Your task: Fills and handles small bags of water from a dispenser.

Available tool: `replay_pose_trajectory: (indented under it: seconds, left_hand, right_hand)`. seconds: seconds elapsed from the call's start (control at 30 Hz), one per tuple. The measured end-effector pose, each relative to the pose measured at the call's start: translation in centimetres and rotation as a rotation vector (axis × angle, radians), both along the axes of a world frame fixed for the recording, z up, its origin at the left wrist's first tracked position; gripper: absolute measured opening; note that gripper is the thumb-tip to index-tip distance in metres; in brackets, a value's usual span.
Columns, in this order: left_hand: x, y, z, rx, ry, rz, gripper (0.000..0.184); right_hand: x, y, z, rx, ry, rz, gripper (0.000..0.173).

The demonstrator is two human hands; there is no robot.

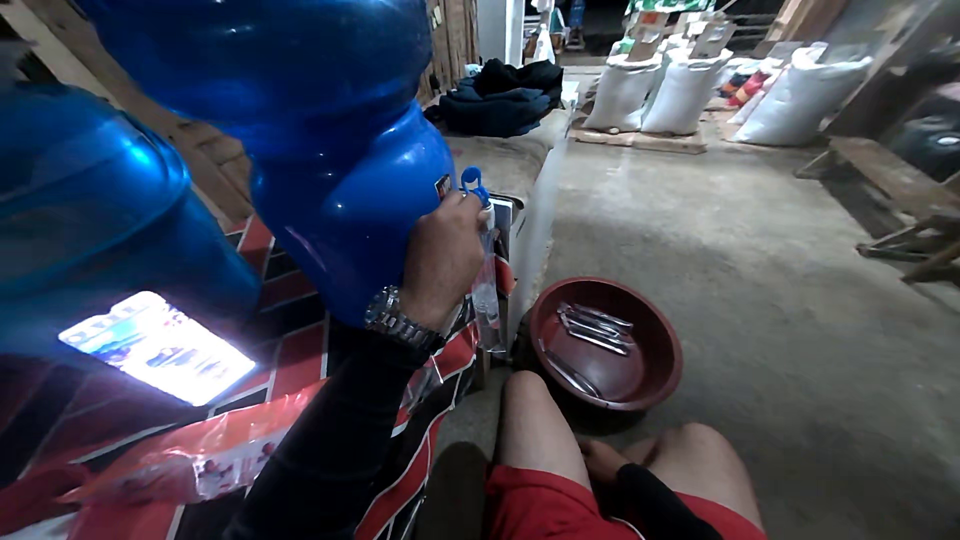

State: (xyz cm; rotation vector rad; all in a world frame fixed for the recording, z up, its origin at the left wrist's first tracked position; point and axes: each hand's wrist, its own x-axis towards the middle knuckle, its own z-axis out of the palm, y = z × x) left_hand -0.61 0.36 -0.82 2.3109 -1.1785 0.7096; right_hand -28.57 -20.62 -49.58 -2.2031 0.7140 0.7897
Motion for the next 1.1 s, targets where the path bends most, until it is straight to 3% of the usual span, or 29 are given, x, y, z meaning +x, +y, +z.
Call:
replay_pose_trajectory:
  seconds: [0.2, 0.33, 0.37, 0.47, 0.5, 0.63, 0.73, 0.83, 0.9, 1.1]
  left_hand:
    - [0.0, 0.0, -0.1, -0.005, -0.006, 0.006, 0.021]
    - [-0.1, -0.1, 0.0, -0.009, -0.009, 0.008, 0.021]
    - [-0.1, -0.1, 0.0, -0.010, -0.010, 0.006, 0.021]
    - [0.1, -0.2, -0.2, -0.006, -0.014, 0.010, 0.022]
    - [0.1, -0.2, -0.2, -0.006, -0.014, 0.012, 0.022]
    - [0.0, -0.2, -0.1, -0.004, -0.010, 0.010, 0.023]
    - [0.0, -0.2, -0.2, 0.004, -0.012, 0.013, 0.021]
    - [0.2, -0.3, -0.2, 0.011, -0.018, 0.026, 0.021]
    - [0.0, -0.1, -0.3, 0.013, -0.021, 0.024, 0.022]
    - [0.0, -0.2, -0.2, 0.011, -0.022, 0.023, 0.023]
  right_hand:
    - [0.6, 0.0, 0.6, 0.003, 0.030, 0.014, 0.045]
    - [1.2, 1.5, 5.4, 0.053, 0.058, -0.018, 0.044]
    - [1.1, 1.3, 4.9, 0.058, 0.052, -0.022, 0.044]
    - [-0.1, -0.7, -2.0, 0.004, 0.000, -0.027, 0.045]
    - [-0.2, -0.8, -2.4, 0.002, 0.001, -0.028, 0.045]
    - [0.8, 0.9, 4.8, 0.054, 0.063, 0.035, 0.047]
    - [0.8, 1.7, 7.1, 0.031, 0.068, 0.055, 0.046]
    - [0.0, 0.0, 1.4, 0.001, 0.013, 0.027, 0.047]
    - [0.2, -0.6, -0.4, 0.028, 0.040, -0.009, 0.047]
    - [0.4, -0.3, 0.3, 0.044, 0.038, -0.029, 0.046]
